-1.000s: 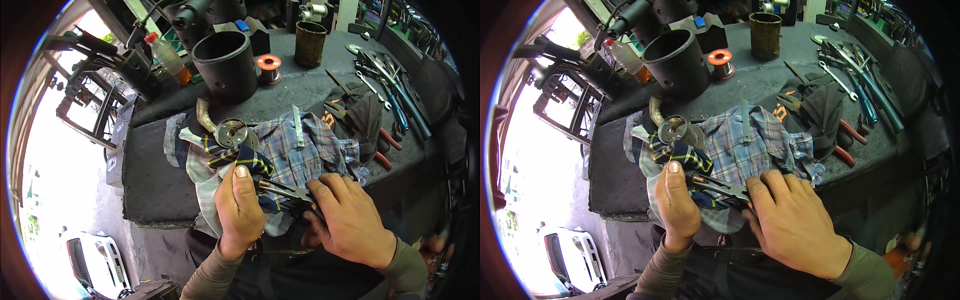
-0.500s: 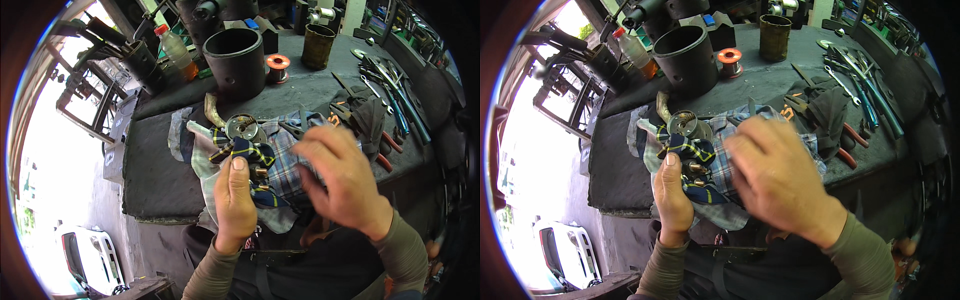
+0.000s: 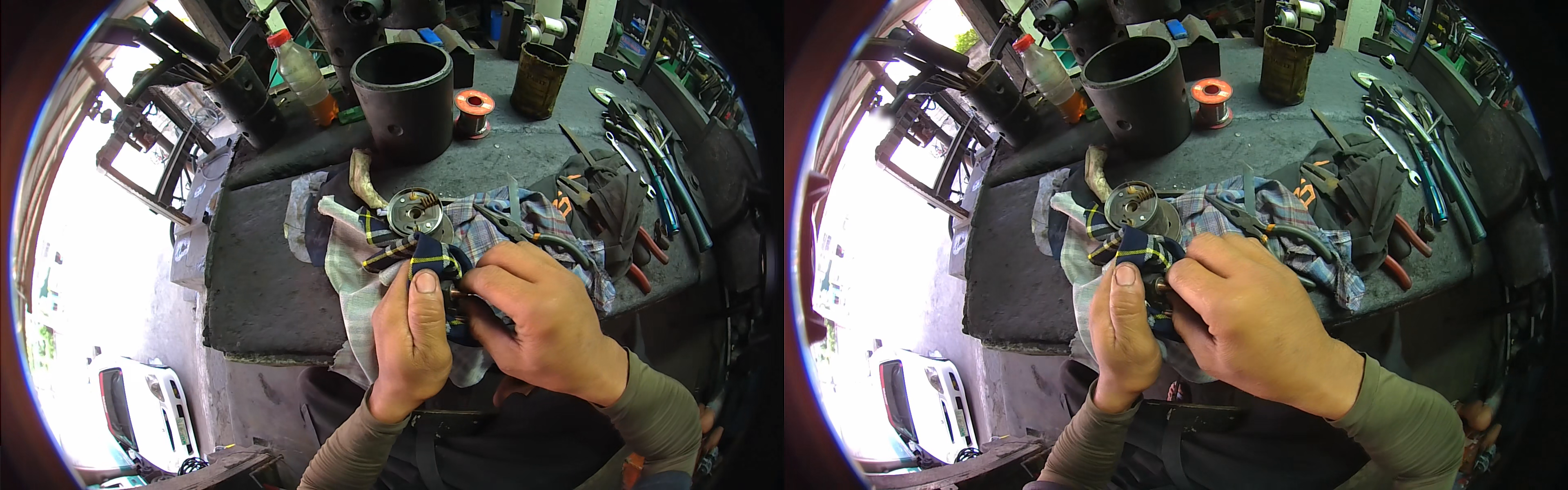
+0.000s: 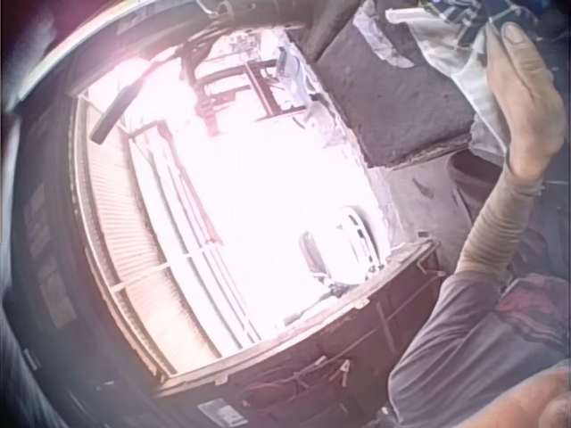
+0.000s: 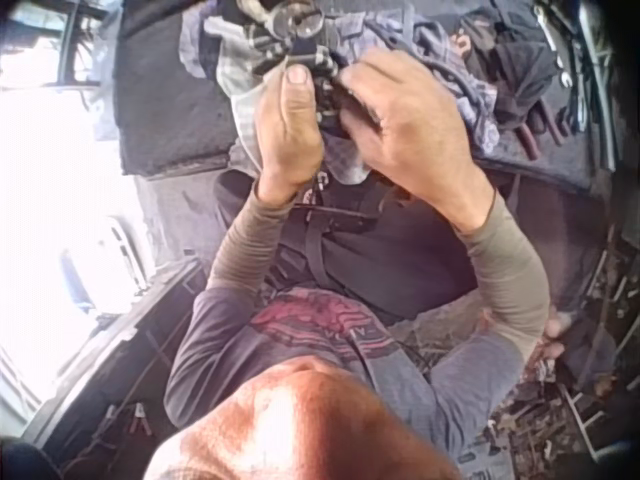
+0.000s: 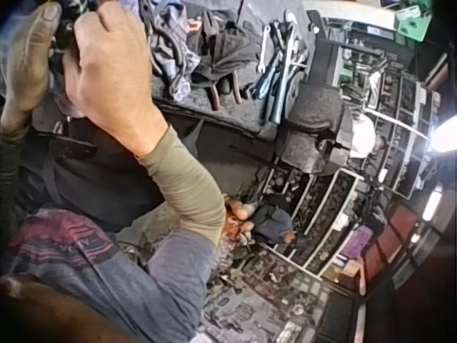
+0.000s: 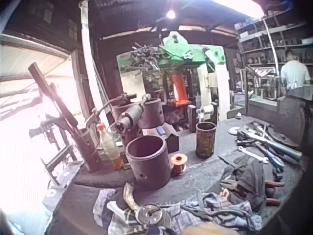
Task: The person disassembles a small cylindrical electrical component, removes internal parts, and uses pliers to adjust or remove a copper piece. The person then wipes the component with a cloth and continues manipulating the parts on a workbench.
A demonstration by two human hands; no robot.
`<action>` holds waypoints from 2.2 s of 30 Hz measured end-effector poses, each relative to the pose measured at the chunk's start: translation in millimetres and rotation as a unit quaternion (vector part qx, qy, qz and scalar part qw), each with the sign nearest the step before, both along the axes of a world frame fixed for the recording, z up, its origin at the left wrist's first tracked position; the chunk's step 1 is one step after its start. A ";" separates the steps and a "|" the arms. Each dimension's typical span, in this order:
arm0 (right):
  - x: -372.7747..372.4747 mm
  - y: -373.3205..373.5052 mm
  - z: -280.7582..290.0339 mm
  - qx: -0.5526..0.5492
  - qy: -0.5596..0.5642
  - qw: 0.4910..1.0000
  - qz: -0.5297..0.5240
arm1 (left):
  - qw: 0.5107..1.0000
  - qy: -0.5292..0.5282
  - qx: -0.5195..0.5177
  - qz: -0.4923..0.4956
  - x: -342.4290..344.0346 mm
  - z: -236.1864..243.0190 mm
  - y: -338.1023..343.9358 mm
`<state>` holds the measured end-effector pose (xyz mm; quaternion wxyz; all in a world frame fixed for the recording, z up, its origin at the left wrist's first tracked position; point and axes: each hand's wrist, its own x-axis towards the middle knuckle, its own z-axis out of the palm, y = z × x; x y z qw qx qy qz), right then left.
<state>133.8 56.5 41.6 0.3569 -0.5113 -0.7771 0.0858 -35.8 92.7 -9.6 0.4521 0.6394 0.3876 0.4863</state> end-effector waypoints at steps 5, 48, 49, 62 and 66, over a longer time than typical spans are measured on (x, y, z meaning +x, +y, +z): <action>2.5 -5.3 6.1 -0.010 -0.010 1.000 0.014 | 0.999 -0.006 0.030 0.026 3.0 -7.2 -3.5; 75.7 -19.7 -1.3 -0.013 -0.123 0.970 -0.209 | 0.935 -0.277 -0.185 -0.121 -19.8 -10.3 18.5; 83.0 -22.2 7.1 -0.015 -0.052 0.978 -0.203 | 0.938 -0.273 -0.176 -0.121 -18.1 -11.5 19.7; 36.1 -81.2 7.5 -0.183 0.099 0.973 -0.103 | 0.953 -0.180 -0.208 -0.126 -4.7 -34.9 25.4; 22.1 -77.4 17.3 -0.101 -0.098 0.989 -0.033 | 0.940 -0.256 -0.166 -0.152 -2.8 -36.8 26.3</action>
